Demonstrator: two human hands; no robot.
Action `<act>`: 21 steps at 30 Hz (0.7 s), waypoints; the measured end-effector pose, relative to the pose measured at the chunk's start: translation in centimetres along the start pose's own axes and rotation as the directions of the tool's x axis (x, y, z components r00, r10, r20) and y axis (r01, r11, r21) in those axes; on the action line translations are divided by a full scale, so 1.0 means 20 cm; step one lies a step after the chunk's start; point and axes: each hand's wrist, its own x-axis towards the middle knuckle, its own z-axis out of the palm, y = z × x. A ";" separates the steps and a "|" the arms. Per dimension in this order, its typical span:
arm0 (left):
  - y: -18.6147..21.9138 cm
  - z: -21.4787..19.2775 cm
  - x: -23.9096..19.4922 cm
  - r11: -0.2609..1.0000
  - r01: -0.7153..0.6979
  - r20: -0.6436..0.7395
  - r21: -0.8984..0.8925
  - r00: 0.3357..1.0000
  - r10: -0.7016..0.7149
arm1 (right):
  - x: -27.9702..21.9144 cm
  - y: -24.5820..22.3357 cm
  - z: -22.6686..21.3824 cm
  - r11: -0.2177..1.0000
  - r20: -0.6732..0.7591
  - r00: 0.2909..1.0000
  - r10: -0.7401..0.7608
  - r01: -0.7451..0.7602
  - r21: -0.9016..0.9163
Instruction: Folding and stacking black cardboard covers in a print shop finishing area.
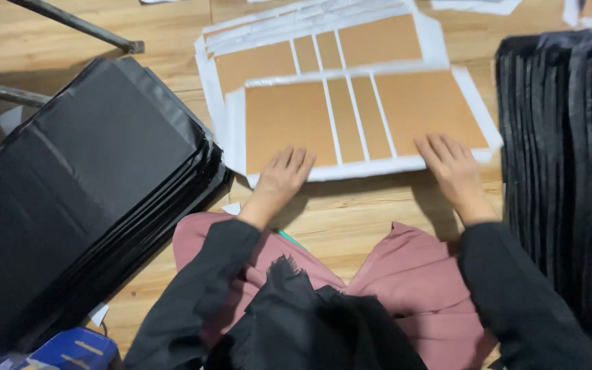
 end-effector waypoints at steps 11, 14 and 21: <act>0.36 -0.83 -0.01 0.931 0.210 0.350 -0.299 0.932 -0.097 | -0.21 -0.07 -0.89 0.901 0.517 0.832 0.200 -0.364 0.237; 0.28 -0.73 0.03 0.921 0.240 0.336 -0.308 0.933 -0.131 | -0.24 -0.02 -0.74 0.909 0.393 0.880 0.266 -0.364 0.201; -0.01 -0.50 0.38 0.920 0.370 0.348 -0.130 0.886 -0.307 | 0.12 0.20 -0.35 0.952 0.175 0.936 0.306 -0.301 -0.053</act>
